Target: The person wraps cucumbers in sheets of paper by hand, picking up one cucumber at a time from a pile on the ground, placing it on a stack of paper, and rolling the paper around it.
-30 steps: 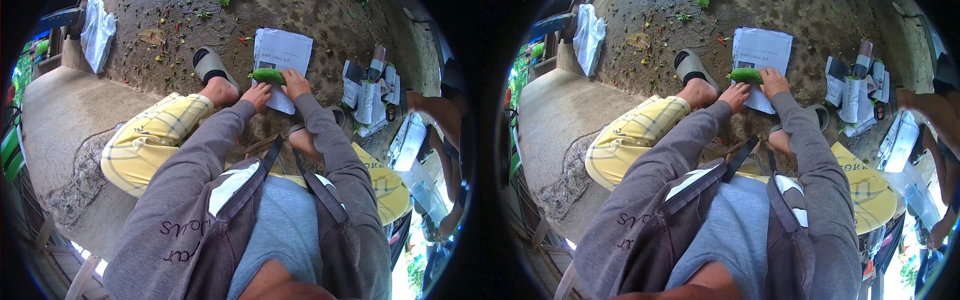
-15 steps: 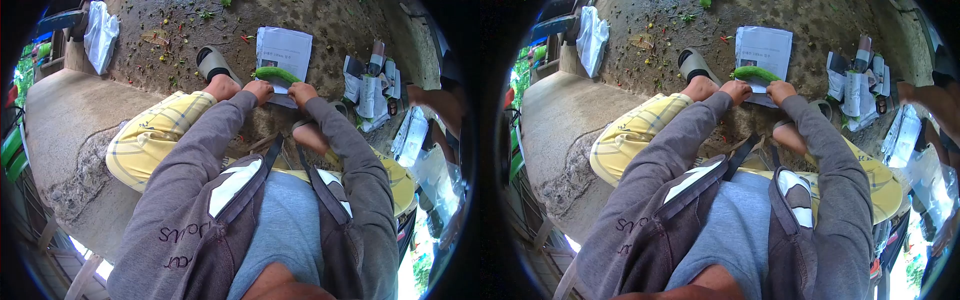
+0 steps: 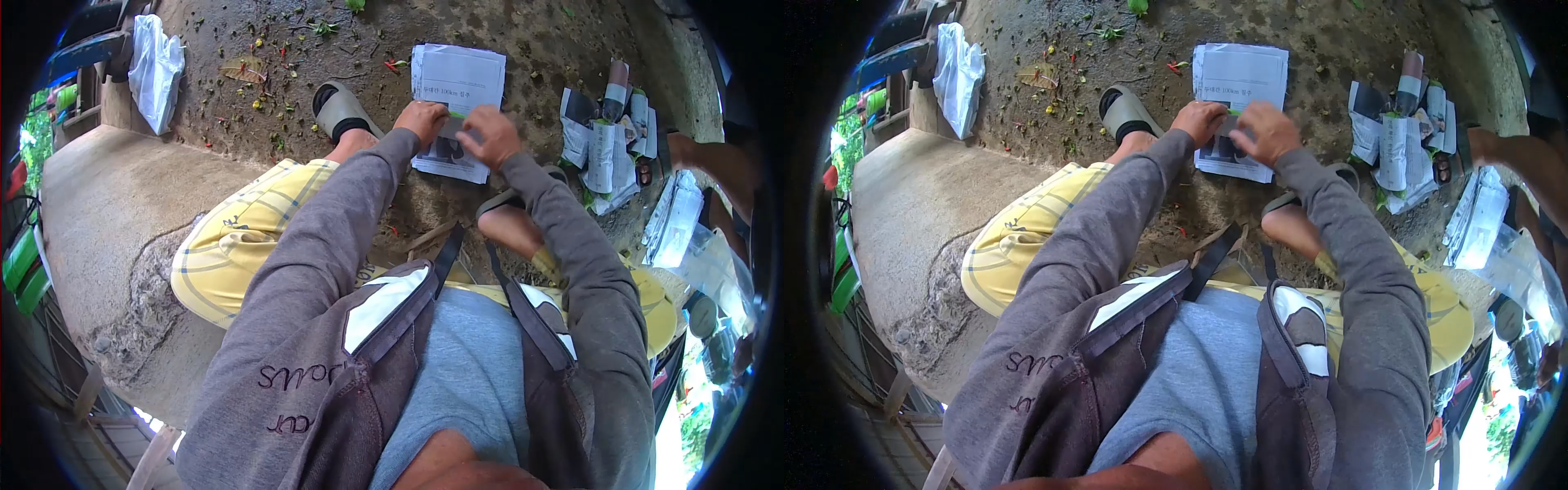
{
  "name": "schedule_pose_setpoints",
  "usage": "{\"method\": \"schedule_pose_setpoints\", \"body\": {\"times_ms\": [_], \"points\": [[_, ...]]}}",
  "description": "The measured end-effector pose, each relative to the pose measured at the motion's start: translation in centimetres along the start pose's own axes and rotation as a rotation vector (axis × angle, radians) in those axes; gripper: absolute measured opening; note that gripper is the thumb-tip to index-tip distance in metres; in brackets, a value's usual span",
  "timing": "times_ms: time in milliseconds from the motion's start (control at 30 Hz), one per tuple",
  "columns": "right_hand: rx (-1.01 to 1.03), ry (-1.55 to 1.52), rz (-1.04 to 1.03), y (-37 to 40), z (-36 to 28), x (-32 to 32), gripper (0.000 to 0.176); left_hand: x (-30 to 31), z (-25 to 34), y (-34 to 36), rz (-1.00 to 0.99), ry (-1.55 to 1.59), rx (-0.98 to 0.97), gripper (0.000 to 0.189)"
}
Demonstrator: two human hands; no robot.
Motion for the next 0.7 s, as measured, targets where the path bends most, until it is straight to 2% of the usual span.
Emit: {"method": "schedule_pose_setpoints", "body": {"times_ms": [100, 200, 300, 333, 433, 533, 633, 700], "points": [[0.047, 0.022, -0.153, 0.1, -1.4, -3.3, 0.021, -0.8, -1.5, -1.5, 0.029, -0.005, 0.016, 0.014], [-0.037, 0.116, -0.029, 0.0, 0.2, -5.0, 0.021, -0.7, -1.8, -2.8, 0.037, -0.011, 0.015, 0.012], [-0.090, 0.104, 0.005, -0.3, 1.3, -5.8, 0.024, -0.8, -2.4, -3.6, -0.057, 0.008, 0.136, 0.013], [-0.092, 0.090, 0.030, -0.5, 1.5, -5.8, 0.026, -0.6, -2.5, -3.7, -0.115, 0.061, 0.163, 0.014], [-0.280, 0.065, 0.192, -1.2, 3.1, -2.7, 0.029, -0.8, -3.6, -3.7, -0.320, 0.247, 0.242, 0.019], [-0.467, -0.045, -0.027, -1.5, 7.5, -2.2, 0.026, -1.0, -3.9, -3.3, -0.421, 0.227, 0.256, 0.022], [-0.573, -0.395, -0.573, -0.2, 10.3, -4.4, 0.021, -0.5, -3.3, -3.1, -0.510, 0.236, 0.387, 0.024], [-0.536, -0.392, -0.592, 0.3, 10.3, -4.5, 0.018, -0.8, -3.0, -3.3, -0.568, 0.212, 0.369, 0.025]]}}
Point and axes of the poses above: each hand's wrist, its own y-axis away from the middle knuckle, its own x-axis out of the back of the hand, z = x × y, the point moved 6 cm from there along -y, towards the middle knuckle, and after that the axes turned 6 degrees about x, right-handed, at the moved point
